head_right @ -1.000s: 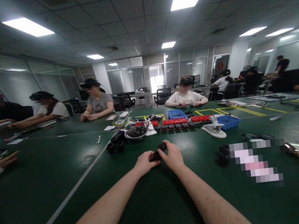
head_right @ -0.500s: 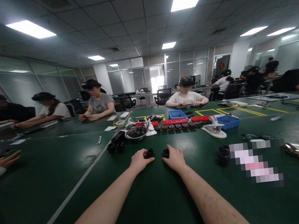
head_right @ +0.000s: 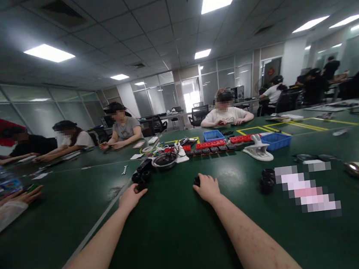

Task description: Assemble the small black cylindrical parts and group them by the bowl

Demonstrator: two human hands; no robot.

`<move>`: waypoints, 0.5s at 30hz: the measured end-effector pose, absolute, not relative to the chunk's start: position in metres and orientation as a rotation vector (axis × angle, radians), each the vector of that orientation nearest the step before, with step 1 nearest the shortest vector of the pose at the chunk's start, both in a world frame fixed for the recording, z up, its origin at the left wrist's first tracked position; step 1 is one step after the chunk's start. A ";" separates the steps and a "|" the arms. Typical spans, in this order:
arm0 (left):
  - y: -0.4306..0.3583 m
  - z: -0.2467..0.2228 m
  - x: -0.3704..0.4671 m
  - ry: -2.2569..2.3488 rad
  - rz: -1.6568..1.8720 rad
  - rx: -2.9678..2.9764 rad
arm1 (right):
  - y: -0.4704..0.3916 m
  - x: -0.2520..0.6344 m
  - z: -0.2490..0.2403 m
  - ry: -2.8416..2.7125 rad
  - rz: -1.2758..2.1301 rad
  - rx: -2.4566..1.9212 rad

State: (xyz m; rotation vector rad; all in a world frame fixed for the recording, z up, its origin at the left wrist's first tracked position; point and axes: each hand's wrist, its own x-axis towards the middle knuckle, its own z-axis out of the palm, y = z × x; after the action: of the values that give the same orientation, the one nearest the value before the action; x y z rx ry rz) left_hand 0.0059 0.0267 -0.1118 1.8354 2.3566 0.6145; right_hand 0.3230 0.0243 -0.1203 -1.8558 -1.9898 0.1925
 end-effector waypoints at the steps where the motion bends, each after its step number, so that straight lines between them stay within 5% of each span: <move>1: 0.025 -0.111 -0.003 2.387 0.610 1.819 | 0.024 0.323 -0.121 -1.990 0.196 -1.854; 15: 0.029 -0.119 -0.041 2.402 0.688 1.764 | 0.023 0.324 -0.122 -2.001 0.168 -1.851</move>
State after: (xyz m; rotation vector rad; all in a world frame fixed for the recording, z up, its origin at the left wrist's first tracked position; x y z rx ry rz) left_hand -0.0411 0.0294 -0.1190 1.7638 2.4024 0.6878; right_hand 0.3239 0.0232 -0.1219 -1.8512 -2.0008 0.1683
